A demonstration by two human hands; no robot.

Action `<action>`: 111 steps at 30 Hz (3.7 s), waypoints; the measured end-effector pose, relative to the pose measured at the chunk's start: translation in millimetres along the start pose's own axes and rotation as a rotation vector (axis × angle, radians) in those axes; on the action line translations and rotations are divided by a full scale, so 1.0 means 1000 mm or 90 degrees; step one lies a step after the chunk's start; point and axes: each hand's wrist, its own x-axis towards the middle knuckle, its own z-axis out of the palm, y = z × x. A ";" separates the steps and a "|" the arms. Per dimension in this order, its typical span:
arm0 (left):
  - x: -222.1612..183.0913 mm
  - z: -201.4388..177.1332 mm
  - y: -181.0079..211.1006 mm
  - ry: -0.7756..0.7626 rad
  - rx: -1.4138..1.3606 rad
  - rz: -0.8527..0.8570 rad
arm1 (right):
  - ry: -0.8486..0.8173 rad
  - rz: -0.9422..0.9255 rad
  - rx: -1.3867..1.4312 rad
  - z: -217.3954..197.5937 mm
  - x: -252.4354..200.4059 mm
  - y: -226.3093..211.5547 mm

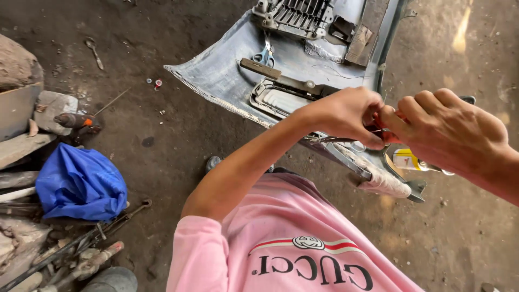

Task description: Repairing a plastic car bumper component using wire and pliers.

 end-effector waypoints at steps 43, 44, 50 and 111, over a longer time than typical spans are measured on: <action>0.022 0.040 -0.014 -0.251 -0.185 -0.059 | 0.991 0.809 1.149 -0.031 0.016 -0.127; 0.020 0.042 -0.012 -0.240 -0.170 -0.044 | 1.084 0.815 1.304 -0.038 0.018 -0.121; 0.015 0.040 0.002 -0.181 0.033 0.053 | 1.331 0.697 1.481 0.003 0.012 -0.142; -0.003 0.038 -0.019 -0.124 0.153 0.200 | 0.903 0.307 1.128 0.029 -0.024 -0.115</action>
